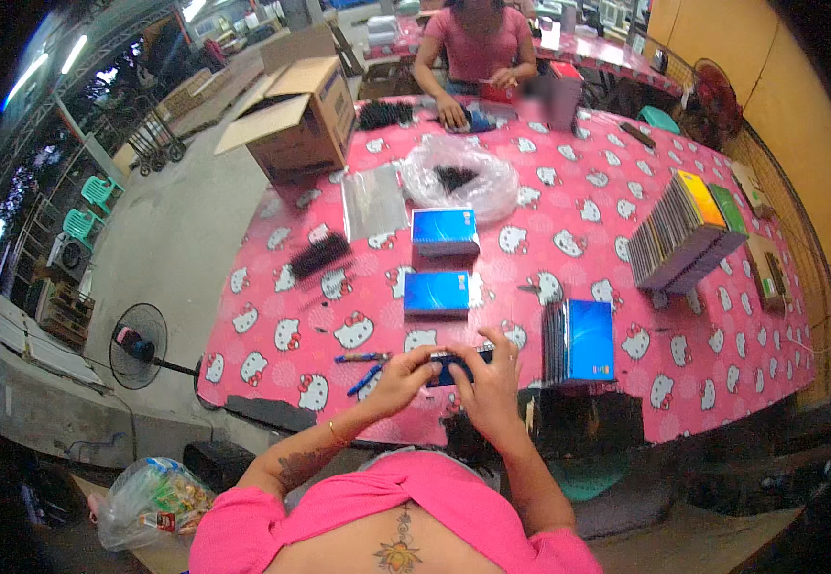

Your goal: The person uses nippers to snip the wire bindings on small blue notebooks and then places them into plastic sleeves.

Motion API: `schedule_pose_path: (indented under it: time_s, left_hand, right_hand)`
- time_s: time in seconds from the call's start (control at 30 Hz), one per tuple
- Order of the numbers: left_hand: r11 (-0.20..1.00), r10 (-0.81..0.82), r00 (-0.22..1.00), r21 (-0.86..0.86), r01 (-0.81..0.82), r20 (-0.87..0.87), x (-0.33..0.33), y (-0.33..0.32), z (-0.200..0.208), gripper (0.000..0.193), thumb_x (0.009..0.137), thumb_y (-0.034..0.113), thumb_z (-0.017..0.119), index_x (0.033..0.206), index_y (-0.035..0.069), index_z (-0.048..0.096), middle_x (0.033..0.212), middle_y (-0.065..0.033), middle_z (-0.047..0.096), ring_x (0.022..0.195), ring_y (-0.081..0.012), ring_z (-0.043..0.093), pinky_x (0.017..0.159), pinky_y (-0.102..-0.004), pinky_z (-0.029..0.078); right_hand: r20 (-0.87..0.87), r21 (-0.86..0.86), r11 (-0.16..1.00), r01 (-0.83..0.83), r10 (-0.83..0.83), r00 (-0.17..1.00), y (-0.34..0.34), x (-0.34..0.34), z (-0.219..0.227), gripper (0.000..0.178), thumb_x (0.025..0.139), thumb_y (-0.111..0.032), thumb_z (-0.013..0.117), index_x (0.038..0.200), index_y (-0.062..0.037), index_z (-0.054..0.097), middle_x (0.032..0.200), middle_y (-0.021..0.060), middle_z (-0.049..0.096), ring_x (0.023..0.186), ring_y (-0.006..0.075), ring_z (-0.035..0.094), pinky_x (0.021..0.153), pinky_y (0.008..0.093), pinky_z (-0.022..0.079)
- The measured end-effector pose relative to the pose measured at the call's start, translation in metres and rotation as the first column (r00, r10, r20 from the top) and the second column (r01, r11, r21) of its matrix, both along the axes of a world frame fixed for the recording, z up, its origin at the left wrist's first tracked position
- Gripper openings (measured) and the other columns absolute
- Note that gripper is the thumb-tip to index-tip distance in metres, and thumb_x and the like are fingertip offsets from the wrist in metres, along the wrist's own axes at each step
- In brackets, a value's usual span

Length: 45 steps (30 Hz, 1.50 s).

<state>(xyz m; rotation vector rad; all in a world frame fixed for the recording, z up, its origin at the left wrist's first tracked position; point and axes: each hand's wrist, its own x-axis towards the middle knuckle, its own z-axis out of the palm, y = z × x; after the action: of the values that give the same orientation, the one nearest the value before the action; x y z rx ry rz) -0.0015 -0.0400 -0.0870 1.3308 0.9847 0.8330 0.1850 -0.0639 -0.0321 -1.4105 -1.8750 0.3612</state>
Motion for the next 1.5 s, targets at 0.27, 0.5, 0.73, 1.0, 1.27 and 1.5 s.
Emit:
schedule_pose_path:
  time_s: [0.27, 0.5, 0.73, 1.0, 1.27, 1.5]
  left_hand:
    - [0.962, 0.205, 0.973, 0.207, -0.18, -0.107, 0.002, 0.007, -0.061, 0.031, 0.098, 0.01, 0.059, 0.127, 0.0, 0.063, 0.107, -0.0071, 0.071, 0.097, -0.0158, 0.064, 0.084, -0.0295, 0.051]
    - [0.962, 0.263, 0.962, 0.096, -0.257, -0.066, -0.007, 0.0, -0.081, 0.025, 0.098, 0.012, 0.063, 0.12, 0.001, 0.069, 0.104, -0.0084, 0.074, 0.092, -0.0112, 0.064, 0.083, -0.0286, 0.052]
    - [0.812, 0.456, 0.577, 0.582, 0.043, -0.678, -0.072, -0.004, -0.055, 0.039, 0.09, 0.02, 0.067, 0.127, 0.007, 0.062, 0.125, -0.0202, 0.062, 0.12, -0.0404, 0.055, 0.102, -0.044, 0.044]
    - [0.811, 0.458, 0.692, 0.581, -0.068, -0.558, -0.096, -0.029, -0.063, 0.035, 0.1, 0.026, 0.054, 0.128, 0.004, 0.059, 0.103, -0.0156, 0.064, 0.086, -0.0287, 0.061, 0.08, -0.0423, 0.048]
    - [0.795, 0.312, 0.917, -0.597, -0.11, 0.248, -0.037, -0.044, -0.038, 0.037, 0.106, 0.031, 0.047, 0.119, -0.002, 0.058, 0.101, -0.0143, 0.068, 0.09, -0.0321, 0.073, 0.077, -0.0406, 0.061]
    - [0.842, 0.214, 0.972, -0.522, -0.134, 0.096, -0.038, -0.041, -0.041, 0.035, 0.103, 0.029, 0.053, 0.12, 0.001, 0.064, 0.105, -0.0148, 0.067, 0.08, -0.0266, 0.069, 0.064, -0.0308, 0.053]
  right_hand:
    - [0.078, -0.073, 0.996, -0.056, 0.062, 0.995, 0.023, 0.006, -0.071, 0.017, 0.086, -0.016, 0.071, 0.101, -0.0087, 0.069, 0.092, 0.0102, 0.067, 0.087, 0.0317, 0.064, 0.079, 0.0432, 0.046]
    - [0.152, -0.191, 0.973, -0.129, 0.159, 0.975, 0.015, -0.013, -0.072, 0.02, 0.092, -0.021, 0.065, 0.105, -0.0068, 0.067, 0.09, 0.0147, 0.068, 0.083, 0.0363, 0.067, 0.073, 0.0473, 0.051]
    - [0.146, -0.178, 0.981, -0.071, 0.098, 0.984, 0.021, -0.01, -0.075, 0.022, 0.095, -0.022, 0.063, 0.11, -0.0072, 0.067, 0.089, 0.0159, 0.068, 0.08, 0.0368, 0.067, 0.068, 0.0481, 0.053]
    - [0.126, -0.184, 0.981, -0.064, 0.088, 0.988, 0.015, -0.016, -0.07, 0.023, 0.095, -0.023, 0.063, 0.112, -0.0086, 0.066, 0.093, 0.014, 0.067, 0.079, 0.037, 0.067, 0.068, 0.048, 0.053]
    - [0.116, -0.164, 0.985, -0.044, 0.063, 0.991, 0.012, -0.018, -0.078, 0.019, 0.094, -0.023, 0.064, 0.106, -0.0081, 0.067, 0.092, 0.0136, 0.067, 0.078, 0.0368, 0.067, 0.068, 0.0476, 0.053]
    - [0.105, -0.172, 0.984, -0.04, 0.059, 0.993, 0.01, -0.019, -0.08, 0.018, 0.093, -0.022, 0.065, 0.105, -0.0085, 0.068, 0.095, 0.0138, 0.068, 0.082, 0.0358, 0.068, 0.069, 0.0463, 0.054]
